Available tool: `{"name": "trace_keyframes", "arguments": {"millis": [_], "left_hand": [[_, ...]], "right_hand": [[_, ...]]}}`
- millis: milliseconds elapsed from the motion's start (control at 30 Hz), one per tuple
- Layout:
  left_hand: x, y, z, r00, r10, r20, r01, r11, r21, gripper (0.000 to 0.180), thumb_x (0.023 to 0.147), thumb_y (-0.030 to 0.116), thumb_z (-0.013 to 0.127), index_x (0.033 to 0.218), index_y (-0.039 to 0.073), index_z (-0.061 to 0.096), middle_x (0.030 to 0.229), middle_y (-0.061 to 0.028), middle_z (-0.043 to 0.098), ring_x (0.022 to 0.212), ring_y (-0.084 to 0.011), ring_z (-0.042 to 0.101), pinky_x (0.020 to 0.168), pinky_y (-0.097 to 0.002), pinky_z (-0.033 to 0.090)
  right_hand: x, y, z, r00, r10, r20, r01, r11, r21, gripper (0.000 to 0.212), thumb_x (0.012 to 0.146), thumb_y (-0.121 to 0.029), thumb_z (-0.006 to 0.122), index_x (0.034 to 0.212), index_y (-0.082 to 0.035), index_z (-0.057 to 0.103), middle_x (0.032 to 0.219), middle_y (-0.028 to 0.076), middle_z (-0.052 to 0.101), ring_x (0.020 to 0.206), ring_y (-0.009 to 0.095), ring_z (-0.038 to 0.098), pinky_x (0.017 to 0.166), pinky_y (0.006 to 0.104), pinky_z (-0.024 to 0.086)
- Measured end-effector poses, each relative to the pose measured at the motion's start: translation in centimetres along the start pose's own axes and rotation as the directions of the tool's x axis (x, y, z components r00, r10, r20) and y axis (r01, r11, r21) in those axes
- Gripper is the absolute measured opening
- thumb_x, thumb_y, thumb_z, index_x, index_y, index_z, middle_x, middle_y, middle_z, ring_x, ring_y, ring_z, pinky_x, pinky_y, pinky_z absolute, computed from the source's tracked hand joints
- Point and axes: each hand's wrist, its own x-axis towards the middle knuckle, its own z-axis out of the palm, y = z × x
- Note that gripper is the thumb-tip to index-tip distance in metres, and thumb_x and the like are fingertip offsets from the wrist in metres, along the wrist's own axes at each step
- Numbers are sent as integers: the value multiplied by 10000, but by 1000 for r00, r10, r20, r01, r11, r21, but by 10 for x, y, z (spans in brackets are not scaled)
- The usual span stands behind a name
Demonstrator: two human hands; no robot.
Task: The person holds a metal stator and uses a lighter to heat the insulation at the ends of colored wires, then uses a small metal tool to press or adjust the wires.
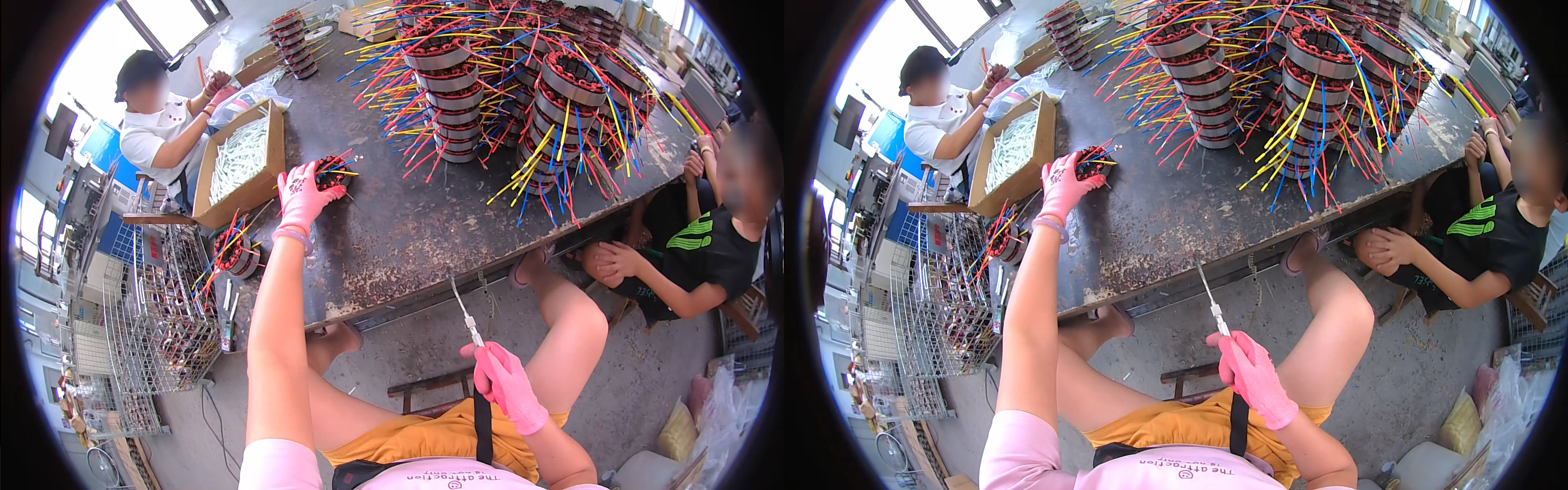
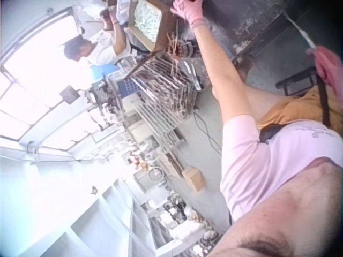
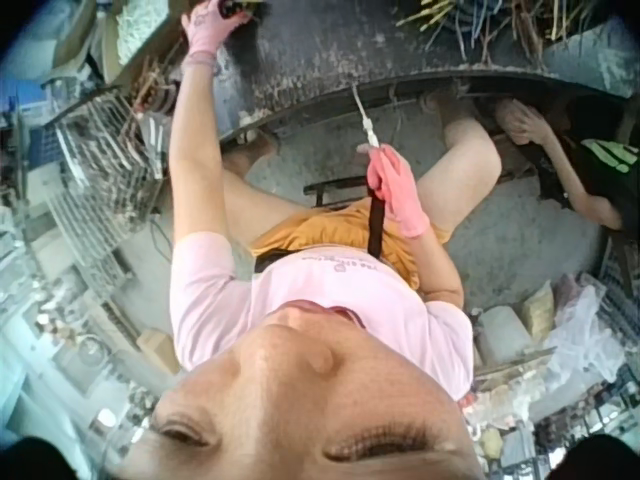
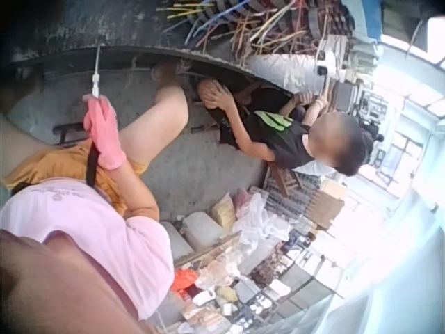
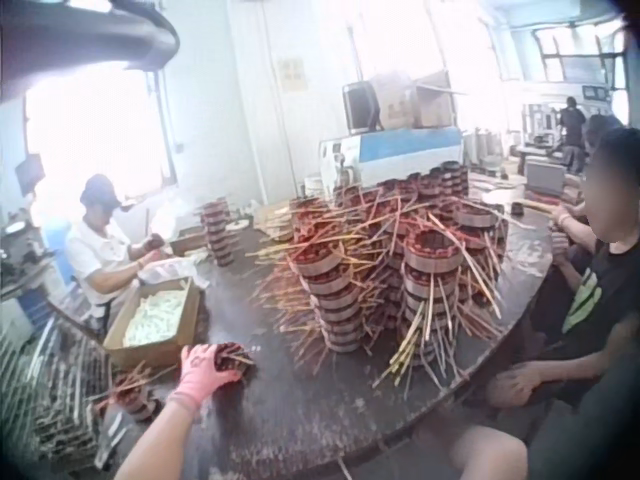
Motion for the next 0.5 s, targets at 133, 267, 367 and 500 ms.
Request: {"name": "trace_keyframes", "arguments": {"millis": [133,267,367,500], "left_hand": [[18,-3,8,999,-40,-11,40,999,-18,921,686,636,768,1388,91,524,1346,-118,569,1340,-266,447,1192,-510,173],[11,-5,-1,1000,15,4,-15,1000,13,928,694,630,762,1393,73,515,1397,-117,538,1355,-266,435,1189,-487,191],[3,-38,-16,985,86,-149,-91,995,-29,776,769,501,774,1360,51,551,1397,-131,559,1322,-280,480,1162,-419,272],[-51,-76,-88,978,49,-205,-121,927,-355,745,731,326,854,1346,28,556,1351,-185,580,1292,-331,518,1076,-401,417]], "right_hand": [[0,-1,0,1000,-10,-9,10,1000,-10,356,1031,-330,509,1177,-22,610,607,-39,466,497,28,326,452,206,258],[-1,-2,3,1000,-5,2,5,1000,-11,356,1030,-332,510,1168,-21,615,610,-37,469,499,30,327,451,206,260],[-1,-3,5,1000,-3,5,4,1000,-22,356,1029,-336,514,1163,-23,618,608,-37,466,498,32,332,448,206,260],[-3,1,7,1000,-15,-21,15,1000,-8,354,1027,-342,520,1158,-29,622,600,-37,458,497,36,339,445,207,258]]}}
